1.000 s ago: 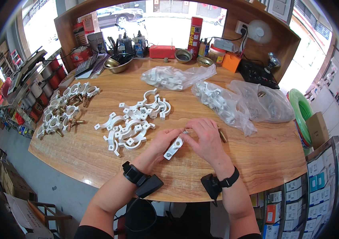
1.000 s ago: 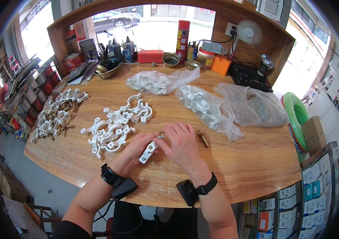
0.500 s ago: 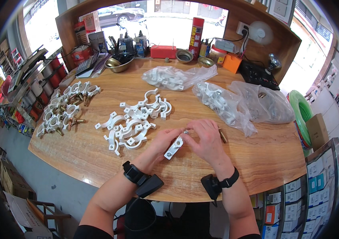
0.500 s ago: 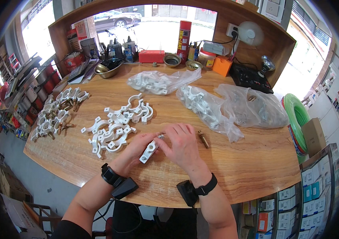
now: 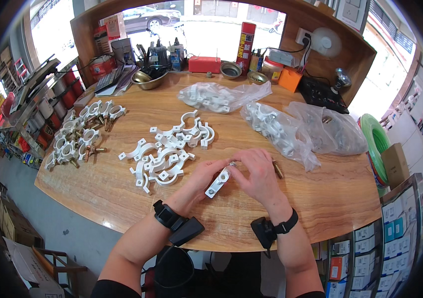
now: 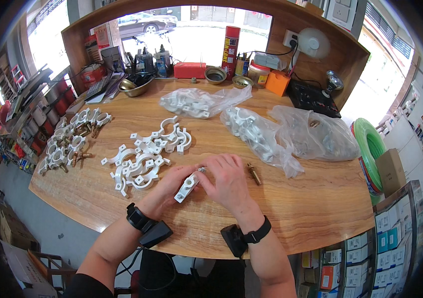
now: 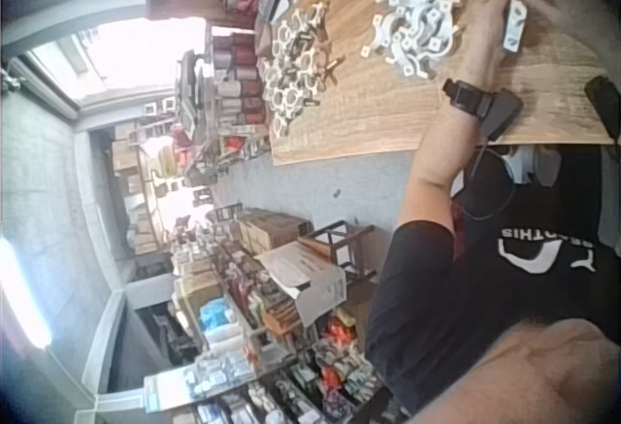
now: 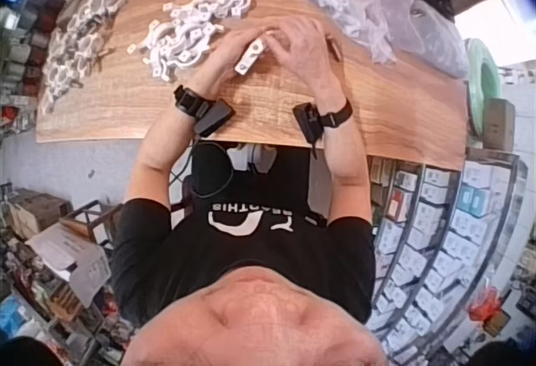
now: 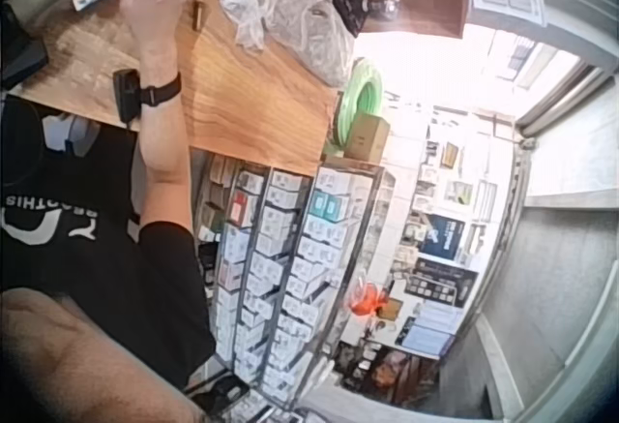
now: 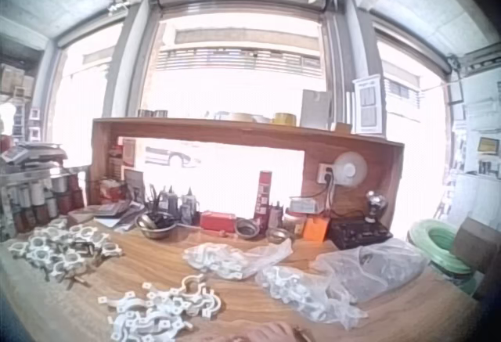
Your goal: Assembling white plastic pipe clamps with brass bolts and nuts on a workbench.
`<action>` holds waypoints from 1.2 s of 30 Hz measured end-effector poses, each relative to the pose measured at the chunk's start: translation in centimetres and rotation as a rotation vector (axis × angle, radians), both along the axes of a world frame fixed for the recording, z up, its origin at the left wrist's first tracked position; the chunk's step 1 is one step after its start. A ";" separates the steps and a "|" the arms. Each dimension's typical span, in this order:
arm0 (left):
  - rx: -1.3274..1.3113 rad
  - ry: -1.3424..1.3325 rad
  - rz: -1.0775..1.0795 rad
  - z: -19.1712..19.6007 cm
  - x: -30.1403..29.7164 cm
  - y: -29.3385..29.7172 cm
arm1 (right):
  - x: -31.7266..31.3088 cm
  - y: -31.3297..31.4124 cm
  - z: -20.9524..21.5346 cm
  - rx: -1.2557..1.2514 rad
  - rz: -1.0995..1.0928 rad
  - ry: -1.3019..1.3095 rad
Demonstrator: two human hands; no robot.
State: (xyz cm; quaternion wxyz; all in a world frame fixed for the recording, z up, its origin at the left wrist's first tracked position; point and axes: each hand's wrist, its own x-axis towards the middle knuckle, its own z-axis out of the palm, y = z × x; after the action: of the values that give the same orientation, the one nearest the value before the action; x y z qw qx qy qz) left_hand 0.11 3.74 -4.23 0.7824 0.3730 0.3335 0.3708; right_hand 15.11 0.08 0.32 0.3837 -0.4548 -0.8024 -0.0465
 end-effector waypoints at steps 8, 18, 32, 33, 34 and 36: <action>0.006 0.022 -0.008 0.0 -0.1 0.0 | 0.3 0.2 -0.3 -0.022 0.025 0.011; 0.008 -0.002 -0.011 0.0 0.1 0.1 | 0.4 0.4 -0.7 0.019 0.047 0.037; 0.004 -0.037 -0.017 -0.1 -0.2 0.1 | 0.0 -0.1 -0.2 -0.061 0.007 0.009; 0.000 -0.032 -0.005 0.1 -0.1 0.0 | 0.0 -0.1 -0.2 -0.062 0.005 0.009; -0.004 -0.026 0.007 0.3 -0.1 0.0 | -0.2 -0.1 -0.2 -0.024 0.019 0.033; -0.003 -0.038 0.013 0.2 0.0 -0.1 | -0.3 0.0 -0.3 0.015 0.035 0.057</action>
State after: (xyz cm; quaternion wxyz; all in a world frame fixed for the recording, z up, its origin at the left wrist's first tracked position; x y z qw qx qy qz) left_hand 0.12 3.68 -3.98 0.7867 0.3625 0.3216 0.3823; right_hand 14.81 0.07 0.06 0.4107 -0.4391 -0.7984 -0.0326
